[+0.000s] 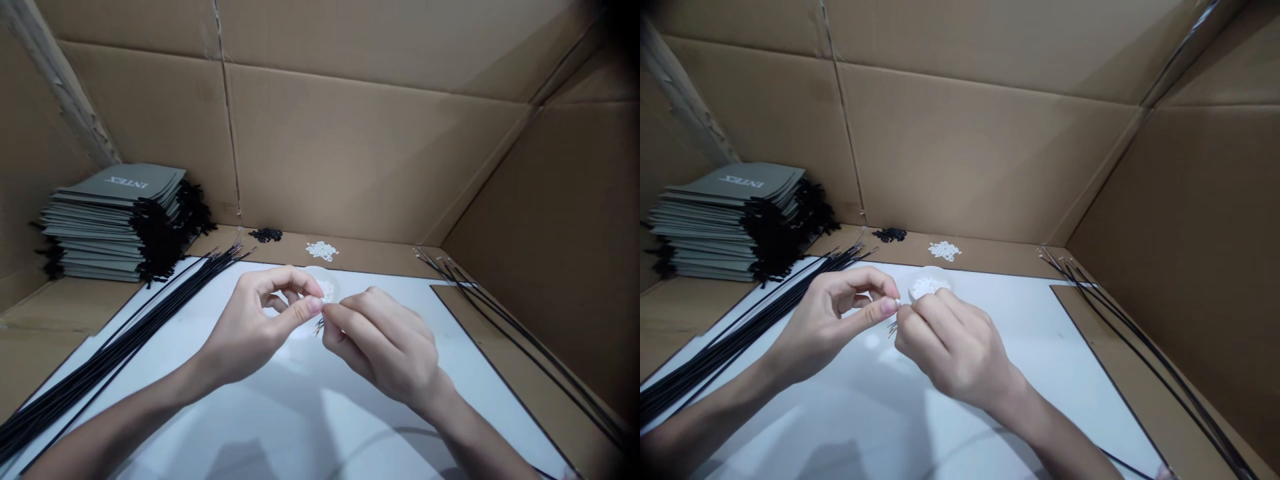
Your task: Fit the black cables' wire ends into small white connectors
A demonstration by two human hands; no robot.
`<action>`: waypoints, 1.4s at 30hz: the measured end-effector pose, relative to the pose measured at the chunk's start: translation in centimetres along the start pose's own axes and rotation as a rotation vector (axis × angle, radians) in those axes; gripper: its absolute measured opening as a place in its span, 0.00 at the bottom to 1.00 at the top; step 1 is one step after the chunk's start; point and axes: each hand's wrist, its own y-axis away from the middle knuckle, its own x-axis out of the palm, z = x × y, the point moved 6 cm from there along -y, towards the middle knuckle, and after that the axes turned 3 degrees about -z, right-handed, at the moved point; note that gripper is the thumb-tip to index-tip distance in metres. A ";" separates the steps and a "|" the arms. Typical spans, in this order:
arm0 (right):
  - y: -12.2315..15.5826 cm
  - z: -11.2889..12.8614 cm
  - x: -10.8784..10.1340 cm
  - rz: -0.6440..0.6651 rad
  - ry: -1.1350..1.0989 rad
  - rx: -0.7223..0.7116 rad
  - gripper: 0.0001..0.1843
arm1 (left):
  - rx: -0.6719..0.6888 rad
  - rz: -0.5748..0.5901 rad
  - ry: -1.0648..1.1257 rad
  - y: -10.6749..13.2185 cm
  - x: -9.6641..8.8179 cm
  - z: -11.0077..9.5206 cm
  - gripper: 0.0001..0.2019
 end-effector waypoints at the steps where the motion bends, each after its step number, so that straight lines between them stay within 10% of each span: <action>1: 0.1 0.0 0.1 0.003 -0.003 -0.003 0.11 | 0.000 0.010 -0.014 -0.1 0.1 0.0 0.05; 32: -0.3 -1.5 -0.3 -0.115 -0.171 0.220 0.08 | -0.221 0.020 0.544 -0.6 0.8 2.8 0.11; 42: -0.4 -0.5 -0.6 -0.106 -0.094 0.086 0.10 | -0.216 -0.019 0.519 -0.1 0.7 2.4 0.17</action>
